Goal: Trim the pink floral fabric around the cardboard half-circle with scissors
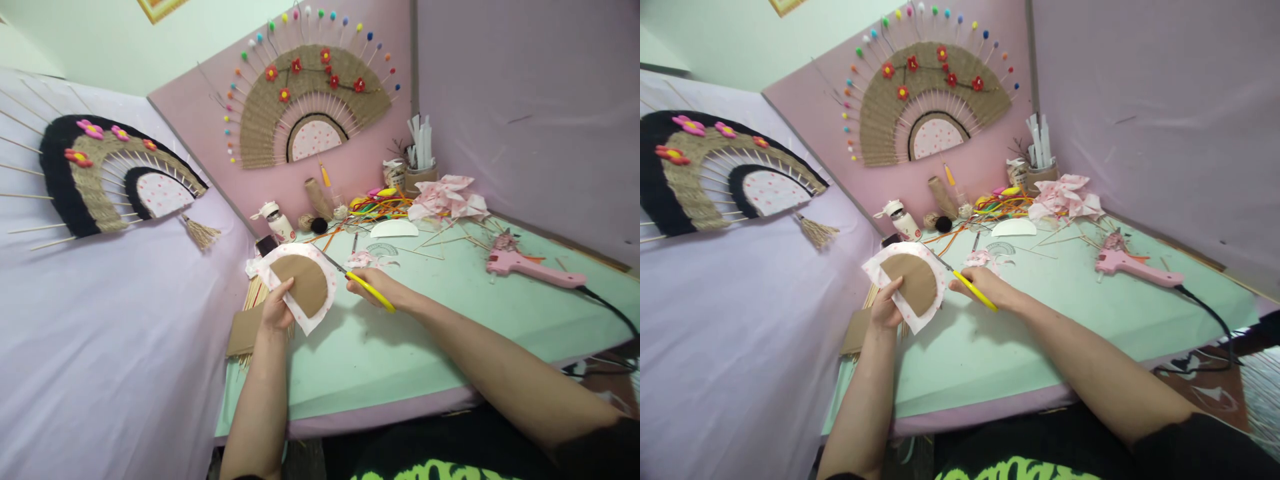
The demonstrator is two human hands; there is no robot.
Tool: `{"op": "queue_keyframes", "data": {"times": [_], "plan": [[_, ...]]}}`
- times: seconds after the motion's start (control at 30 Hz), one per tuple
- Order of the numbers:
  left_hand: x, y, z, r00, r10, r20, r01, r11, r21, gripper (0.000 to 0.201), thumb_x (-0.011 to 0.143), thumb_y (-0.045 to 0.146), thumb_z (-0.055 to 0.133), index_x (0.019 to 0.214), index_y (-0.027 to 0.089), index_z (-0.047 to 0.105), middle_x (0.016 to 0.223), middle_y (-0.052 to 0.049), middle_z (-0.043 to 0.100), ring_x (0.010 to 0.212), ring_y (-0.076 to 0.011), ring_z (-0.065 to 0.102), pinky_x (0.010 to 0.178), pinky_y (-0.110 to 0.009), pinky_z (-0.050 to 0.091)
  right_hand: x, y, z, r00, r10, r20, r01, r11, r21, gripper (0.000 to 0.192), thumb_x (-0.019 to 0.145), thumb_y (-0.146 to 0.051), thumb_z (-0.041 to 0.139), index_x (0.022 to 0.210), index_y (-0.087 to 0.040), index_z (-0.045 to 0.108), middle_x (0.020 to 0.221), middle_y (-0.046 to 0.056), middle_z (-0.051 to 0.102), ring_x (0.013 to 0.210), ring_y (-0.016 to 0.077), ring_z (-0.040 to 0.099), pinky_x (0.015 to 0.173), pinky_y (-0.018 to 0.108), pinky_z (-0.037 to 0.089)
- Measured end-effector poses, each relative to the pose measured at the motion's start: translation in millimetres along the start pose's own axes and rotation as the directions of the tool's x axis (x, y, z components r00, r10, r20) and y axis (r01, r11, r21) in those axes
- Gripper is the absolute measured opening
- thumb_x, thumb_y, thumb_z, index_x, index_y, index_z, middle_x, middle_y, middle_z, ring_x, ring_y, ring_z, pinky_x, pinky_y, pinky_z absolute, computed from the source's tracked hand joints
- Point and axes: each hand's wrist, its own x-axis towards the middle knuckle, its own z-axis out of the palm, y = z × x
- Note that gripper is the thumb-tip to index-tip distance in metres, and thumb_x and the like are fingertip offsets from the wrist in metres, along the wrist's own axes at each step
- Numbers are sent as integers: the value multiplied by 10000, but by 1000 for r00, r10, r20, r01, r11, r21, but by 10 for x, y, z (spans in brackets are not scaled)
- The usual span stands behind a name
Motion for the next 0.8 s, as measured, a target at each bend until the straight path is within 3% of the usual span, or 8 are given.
{"op": "queue_keyframes", "data": {"times": [0.43, 0.8], "plan": [[19, 20, -49, 999, -2, 39, 1, 1000, 28, 268, 777, 125, 562, 1033, 130, 639, 886, -90, 741, 1057, -291, 633, 1022, -479, 413, -2, -30, -6, 999, 43, -25, -44, 999, -20, 391, 761, -549, 457, 629, -182, 459, 578, -39, 384, 548, 108, 367, 510, 237, 257], [70, 5, -122, 997, -9, 76, 6, 999, 36, 419, 776, 113, 544, 1194, 114, 576, 962, -103, 736, 1053, -285, 636, 1007, -464, 431, -39, -82, -26, 998, 59, 10, -58, 994, -88, 332, 800, -485, 426, 647, -191, 404, 631, -21, 446, 582, 118, 409, 529, 243, 278]]}}
